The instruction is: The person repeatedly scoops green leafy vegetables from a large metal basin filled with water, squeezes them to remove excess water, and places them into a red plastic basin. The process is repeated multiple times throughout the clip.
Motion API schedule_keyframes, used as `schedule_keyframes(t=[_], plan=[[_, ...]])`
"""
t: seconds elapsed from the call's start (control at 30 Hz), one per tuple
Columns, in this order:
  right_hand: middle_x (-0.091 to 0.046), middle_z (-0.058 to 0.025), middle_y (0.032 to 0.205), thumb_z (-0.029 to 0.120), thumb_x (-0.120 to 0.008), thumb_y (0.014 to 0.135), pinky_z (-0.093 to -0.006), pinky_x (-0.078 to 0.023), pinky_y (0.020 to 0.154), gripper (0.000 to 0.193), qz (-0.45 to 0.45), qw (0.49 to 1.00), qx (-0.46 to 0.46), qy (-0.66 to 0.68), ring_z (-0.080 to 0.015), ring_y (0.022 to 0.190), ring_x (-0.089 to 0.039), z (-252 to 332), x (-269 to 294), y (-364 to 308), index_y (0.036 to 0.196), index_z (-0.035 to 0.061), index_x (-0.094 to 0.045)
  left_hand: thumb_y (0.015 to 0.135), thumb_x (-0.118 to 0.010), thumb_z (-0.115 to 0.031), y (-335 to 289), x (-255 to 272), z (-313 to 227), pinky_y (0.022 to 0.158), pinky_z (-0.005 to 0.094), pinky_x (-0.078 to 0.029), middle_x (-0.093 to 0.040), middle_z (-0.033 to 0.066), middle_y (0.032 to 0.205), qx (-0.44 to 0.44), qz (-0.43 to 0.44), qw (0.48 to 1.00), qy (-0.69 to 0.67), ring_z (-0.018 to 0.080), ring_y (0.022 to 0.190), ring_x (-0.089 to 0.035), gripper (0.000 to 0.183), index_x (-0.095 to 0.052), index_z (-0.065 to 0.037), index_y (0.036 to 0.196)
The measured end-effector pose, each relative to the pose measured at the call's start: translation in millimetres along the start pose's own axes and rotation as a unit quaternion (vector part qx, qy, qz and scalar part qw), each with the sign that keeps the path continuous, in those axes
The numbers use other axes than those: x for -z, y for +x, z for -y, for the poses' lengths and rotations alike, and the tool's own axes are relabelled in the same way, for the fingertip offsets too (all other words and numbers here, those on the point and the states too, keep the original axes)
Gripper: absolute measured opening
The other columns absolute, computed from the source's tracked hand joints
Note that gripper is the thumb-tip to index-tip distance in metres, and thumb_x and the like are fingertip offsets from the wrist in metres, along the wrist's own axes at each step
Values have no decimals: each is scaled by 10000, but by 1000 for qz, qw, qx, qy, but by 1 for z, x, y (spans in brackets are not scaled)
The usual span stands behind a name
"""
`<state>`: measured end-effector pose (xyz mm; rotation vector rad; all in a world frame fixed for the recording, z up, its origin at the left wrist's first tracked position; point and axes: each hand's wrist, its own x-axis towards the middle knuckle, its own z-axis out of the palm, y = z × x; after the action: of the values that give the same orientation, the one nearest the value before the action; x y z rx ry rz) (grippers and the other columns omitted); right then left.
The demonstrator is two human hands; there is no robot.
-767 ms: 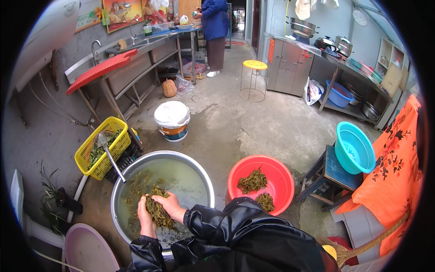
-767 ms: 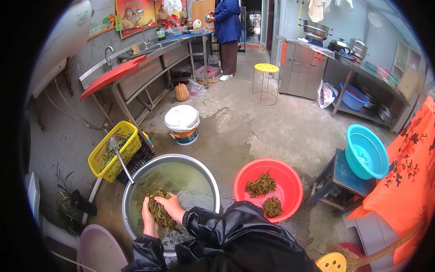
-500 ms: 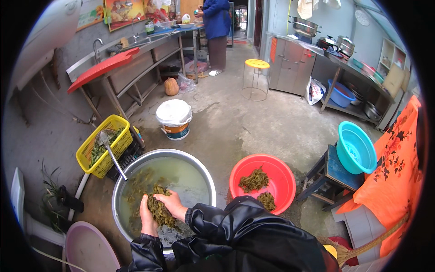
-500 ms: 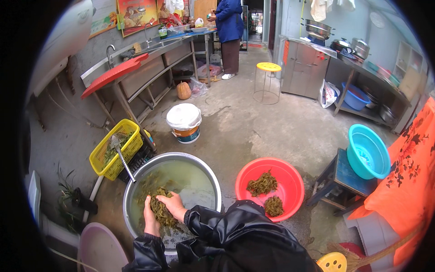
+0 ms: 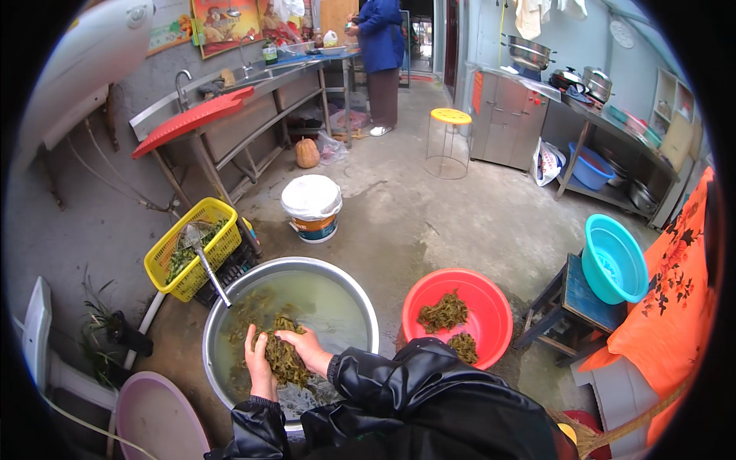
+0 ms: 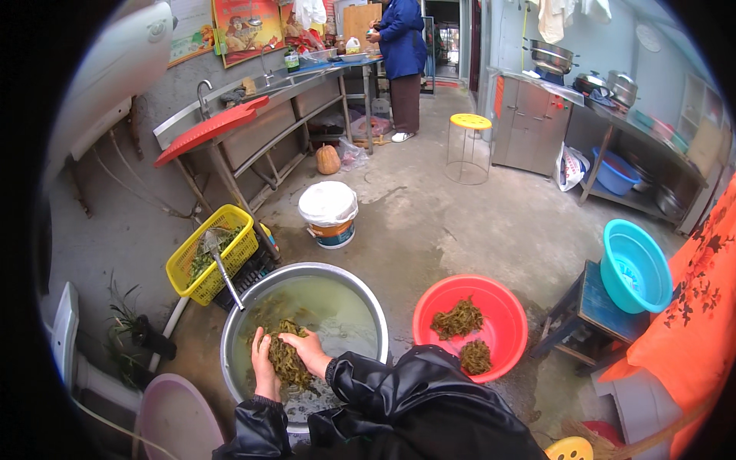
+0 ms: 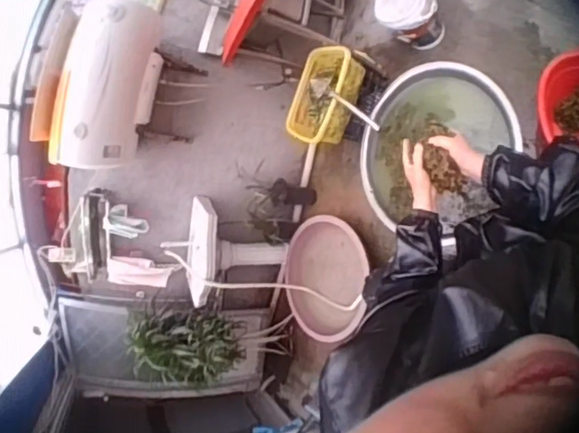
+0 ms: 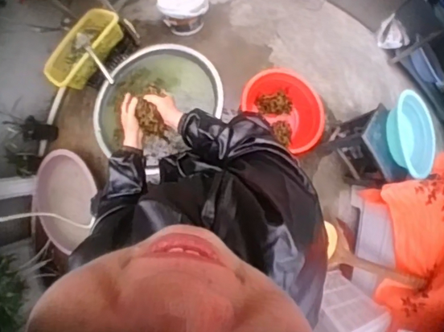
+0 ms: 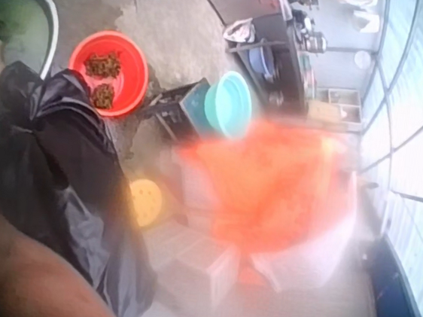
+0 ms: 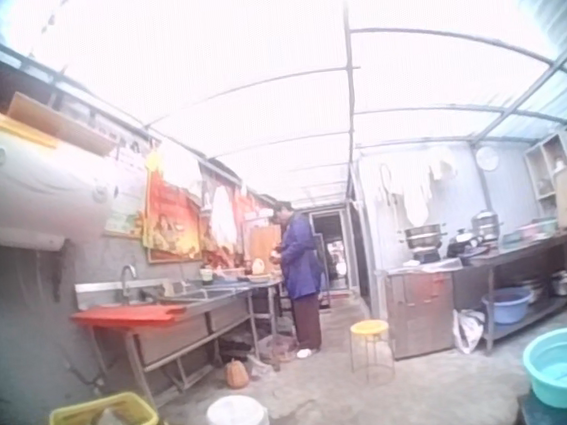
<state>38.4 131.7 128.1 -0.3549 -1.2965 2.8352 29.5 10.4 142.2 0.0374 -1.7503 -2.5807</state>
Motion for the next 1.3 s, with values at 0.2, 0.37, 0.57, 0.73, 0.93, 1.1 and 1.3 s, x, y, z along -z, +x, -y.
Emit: schedule_keyframes(t=[0.2,0.37,0.57,0.73,0.93,1.1,1.3], plan=[[-672,-52,888,129,-714,808,-291,-504,737,219,-10,1000,-13,10,-146,801,-632,1,-2,-1,983,10,-658,944,-562,-362,6,5,-5,819,330,-510,-657,61,1039,143,-9,985,-91,186,915,-633,376,-621,-30,1111],[-676,-66,920,116,-715,812,-312,-523,748,247,-11,1000,-23,-8,-162,822,-649,3,-2,-3,1013,-1,-633,937,-571,-376,5,4,-5,809,336,-518,-662,67,1046,168,2,981,-100,193,899,-643,397,-617,-22,1113],[-673,-59,948,115,-691,831,-306,-517,775,240,3,1000,-24,-5,-159,853,-640,1,2,0,1041,15,-635,911,-628,-275,6,8,2,810,304,-496,-643,35,1007,148,8,985,-90,159,902,-615,270,-619,-54,1067],[-661,-32,921,138,-697,834,-291,-504,764,227,37,999,-16,19,-137,846,-623,1,2,4,1028,38,-636,885,-657,-188,0,4,5,807,273,-457,-609,11,945,43,-12,999,-24,125,875,-571,193,-601,-57,1015],[-664,-30,970,191,-690,854,-297,-505,784,244,67,994,-79,40,-147,876,-625,7,2,-2,1054,59,-642,859,-655,-145,-1,3,5,813,261,-433,-576,3,947,8,-29,1000,0,122,880,-546,197,-574,-40,1005],[-669,-42,992,243,-697,852,-307,-515,781,287,99,987,-120,25,-159,878,-635,13,3,-4,1065,59,-642,819,-649,-118,0,8,5,811,253,-412,-559,-1,950,-8,-28,1000,-4,117,876,-521,220,-568,-34,1006],[-673,-64,1003,287,-704,844,-319,-521,787,335,128,977,-165,31,-177,877,-644,15,4,-4,1076,55,-636,784,-629,-95,-2,11,4,790,248,-403,-544,-14,918,-17,-36,999,-14,108,852,-509,211,-567,-35,976]])
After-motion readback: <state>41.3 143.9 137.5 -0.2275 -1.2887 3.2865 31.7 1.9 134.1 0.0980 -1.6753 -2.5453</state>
